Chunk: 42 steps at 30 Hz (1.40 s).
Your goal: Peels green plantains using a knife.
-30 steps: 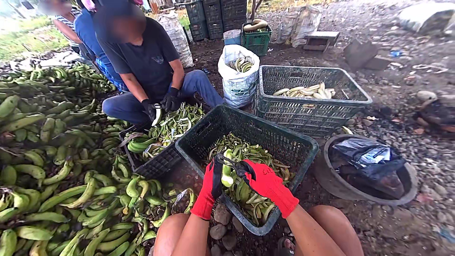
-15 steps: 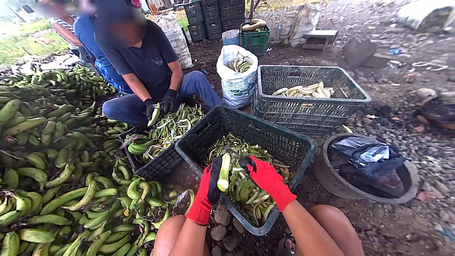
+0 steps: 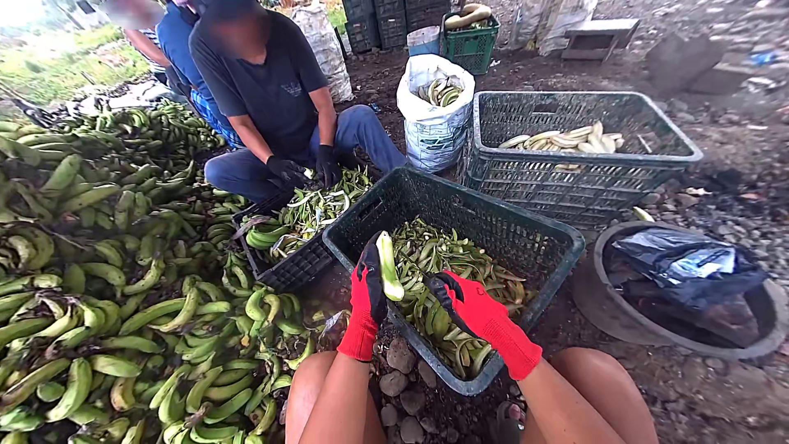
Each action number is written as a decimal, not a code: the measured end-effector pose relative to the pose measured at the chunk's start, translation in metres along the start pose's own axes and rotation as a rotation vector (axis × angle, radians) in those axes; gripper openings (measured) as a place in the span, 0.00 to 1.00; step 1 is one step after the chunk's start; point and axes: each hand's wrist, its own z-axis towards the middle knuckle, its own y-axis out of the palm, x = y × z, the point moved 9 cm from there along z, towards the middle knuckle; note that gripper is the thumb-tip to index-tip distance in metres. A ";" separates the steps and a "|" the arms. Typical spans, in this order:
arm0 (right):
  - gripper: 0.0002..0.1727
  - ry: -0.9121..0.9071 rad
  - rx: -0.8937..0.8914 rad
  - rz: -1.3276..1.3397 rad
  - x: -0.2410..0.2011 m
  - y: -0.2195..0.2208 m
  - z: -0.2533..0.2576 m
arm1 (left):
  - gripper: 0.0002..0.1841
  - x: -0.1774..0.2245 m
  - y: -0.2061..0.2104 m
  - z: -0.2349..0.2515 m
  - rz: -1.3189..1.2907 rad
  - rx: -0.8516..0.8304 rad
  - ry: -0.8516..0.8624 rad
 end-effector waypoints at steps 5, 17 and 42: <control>0.29 0.022 -0.087 0.017 -0.001 0.023 -0.009 | 0.18 -0.015 0.000 0.005 -0.135 0.039 -0.076; 0.28 0.069 -0.017 -0.254 -0.007 0.030 -0.017 | 0.25 0.010 -0.019 -0.010 0.185 0.398 0.117; 0.31 0.157 0.038 -0.286 -0.014 0.025 -0.021 | 0.35 0.000 -0.019 -0.011 0.283 0.523 0.014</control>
